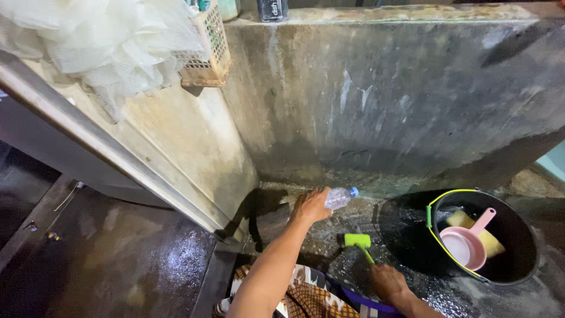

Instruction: The person squats in a bathroom and scrubs the wet floor with a green brush while holding a plastic bottle. They repeatedly scrub the same area near a squat toilet and a bucket.

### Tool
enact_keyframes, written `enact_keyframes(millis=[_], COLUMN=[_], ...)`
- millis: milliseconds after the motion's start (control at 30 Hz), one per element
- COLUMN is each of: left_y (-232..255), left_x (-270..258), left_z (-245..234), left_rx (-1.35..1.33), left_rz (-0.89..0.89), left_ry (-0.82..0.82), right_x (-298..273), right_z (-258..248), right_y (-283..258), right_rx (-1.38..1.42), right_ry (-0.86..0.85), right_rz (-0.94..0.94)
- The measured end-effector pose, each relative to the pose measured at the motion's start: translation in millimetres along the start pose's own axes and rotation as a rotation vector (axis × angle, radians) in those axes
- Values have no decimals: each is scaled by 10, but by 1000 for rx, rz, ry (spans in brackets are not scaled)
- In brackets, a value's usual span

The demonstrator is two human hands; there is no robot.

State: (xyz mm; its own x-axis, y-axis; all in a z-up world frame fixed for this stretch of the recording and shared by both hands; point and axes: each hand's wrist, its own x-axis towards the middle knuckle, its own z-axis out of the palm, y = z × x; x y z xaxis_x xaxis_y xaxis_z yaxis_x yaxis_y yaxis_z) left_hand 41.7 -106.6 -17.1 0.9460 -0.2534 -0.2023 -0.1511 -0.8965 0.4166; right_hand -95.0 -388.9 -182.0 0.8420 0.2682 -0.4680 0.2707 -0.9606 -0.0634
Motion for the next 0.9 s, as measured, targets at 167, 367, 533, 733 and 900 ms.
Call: enact_keyframes(millis=[167,367,533,733,900], left_y=[-6,-67,-62,-18,116], left_x=[27,-38,142,97,-15], left_z=[38,133,165,116,34], left_rx=[-38,14,-67,-62,-8], left_rz=[18,30,39,20,46], left_ry=[41,22,73,28,49], right_x=[425,583,129,378,961], right_z=[-149,-204,5,-241,-582], right_y=[-33,-305,-685,-575,-378], right_rx=[103,-32,-36,80,142], right_ry=[88,95,51,33,134], right_rz=[97,16,-123,16,105])
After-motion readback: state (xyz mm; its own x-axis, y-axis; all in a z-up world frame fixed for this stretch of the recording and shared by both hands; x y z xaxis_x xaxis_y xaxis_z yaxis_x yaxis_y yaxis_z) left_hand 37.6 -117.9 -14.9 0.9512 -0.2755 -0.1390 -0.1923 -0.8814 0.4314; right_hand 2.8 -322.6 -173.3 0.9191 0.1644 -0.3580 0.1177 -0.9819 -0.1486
